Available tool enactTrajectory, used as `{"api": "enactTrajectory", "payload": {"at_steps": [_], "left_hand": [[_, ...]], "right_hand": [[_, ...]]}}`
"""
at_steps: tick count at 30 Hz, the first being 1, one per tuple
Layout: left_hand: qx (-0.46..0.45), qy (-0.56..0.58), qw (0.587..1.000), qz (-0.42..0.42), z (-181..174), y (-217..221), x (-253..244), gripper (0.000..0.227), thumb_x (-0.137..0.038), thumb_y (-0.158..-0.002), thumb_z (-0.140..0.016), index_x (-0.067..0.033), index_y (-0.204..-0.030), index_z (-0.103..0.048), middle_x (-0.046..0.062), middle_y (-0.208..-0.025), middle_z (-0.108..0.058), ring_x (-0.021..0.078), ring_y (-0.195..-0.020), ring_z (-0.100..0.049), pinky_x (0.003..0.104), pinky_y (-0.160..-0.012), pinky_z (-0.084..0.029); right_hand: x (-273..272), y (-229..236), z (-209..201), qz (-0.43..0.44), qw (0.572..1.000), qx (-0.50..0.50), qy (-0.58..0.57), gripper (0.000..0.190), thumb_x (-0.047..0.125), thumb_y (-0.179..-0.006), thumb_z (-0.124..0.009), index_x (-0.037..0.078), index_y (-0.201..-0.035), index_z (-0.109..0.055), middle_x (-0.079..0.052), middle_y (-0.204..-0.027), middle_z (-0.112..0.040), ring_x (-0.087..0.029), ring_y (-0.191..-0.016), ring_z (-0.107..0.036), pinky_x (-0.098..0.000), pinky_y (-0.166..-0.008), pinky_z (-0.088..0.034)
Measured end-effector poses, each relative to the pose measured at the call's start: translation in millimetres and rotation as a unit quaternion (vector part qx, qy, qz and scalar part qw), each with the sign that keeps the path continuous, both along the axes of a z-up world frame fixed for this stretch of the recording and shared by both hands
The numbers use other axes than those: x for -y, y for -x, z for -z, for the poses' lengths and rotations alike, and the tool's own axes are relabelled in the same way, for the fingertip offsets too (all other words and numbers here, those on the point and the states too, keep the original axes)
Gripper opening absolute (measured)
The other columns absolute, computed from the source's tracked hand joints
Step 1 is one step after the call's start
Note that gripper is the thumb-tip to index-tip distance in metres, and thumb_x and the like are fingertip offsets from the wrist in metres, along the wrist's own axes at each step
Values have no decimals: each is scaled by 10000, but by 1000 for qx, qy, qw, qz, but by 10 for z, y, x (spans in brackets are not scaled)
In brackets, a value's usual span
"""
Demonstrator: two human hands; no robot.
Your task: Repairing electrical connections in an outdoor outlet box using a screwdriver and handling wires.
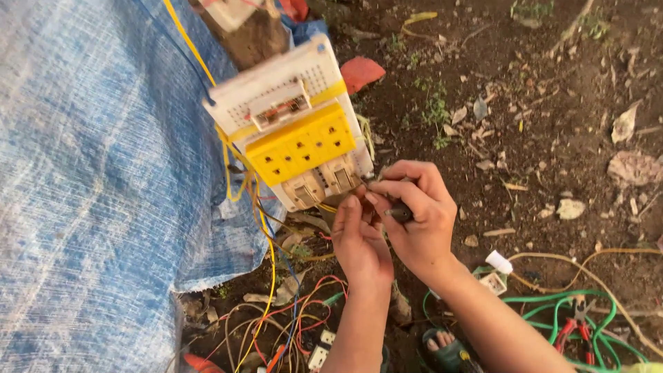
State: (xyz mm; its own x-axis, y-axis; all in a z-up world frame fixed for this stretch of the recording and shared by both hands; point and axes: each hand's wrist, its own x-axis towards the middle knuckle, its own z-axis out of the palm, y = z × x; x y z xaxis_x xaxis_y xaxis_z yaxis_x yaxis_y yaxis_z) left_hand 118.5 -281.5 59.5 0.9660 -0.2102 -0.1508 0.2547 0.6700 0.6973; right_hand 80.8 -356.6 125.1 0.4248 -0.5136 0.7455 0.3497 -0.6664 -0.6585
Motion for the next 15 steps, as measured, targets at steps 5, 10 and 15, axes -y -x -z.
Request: {"api": "enactTrajectory", "payload": {"at_steps": [5,10,15], "left_hand": [[-12,45,999,13,38,-79,15,259,-237,-995,-661,4,-1087,-685,186,-1079,-716,247,-1013,-668,349,-899,-514],[46,135,990,17,17,-89,89,273,-235,-959,-730,0,-1087,-680,192,-1091,-713,250,-1015,-687,359,-918,-575],[75,132,988,9,-1,-97,121,304,-247,-970,-734,-9,-1152,-685,180,-1086,-706,258,-1068,-670,364,-980,-550]], "right_hand": [[21,36,116,-19,999,-33,8,52,-26,-935,-746,10,-972,-743,-138,-1043,-599,-254,-847,-678,-350,-759,-579],[-32,50,131,-49,997,-61,9,49,-58,-962,-716,-25,-998,-716,-165,-1065,-592,-273,-990,-612,-353,-849,-527],[-35,22,39,-41,997,-60,14,61,-72,-966,-721,-26,-1007,-719,-175,-1071,-580,-270,-985,-647,-334,-856,-572]]}}
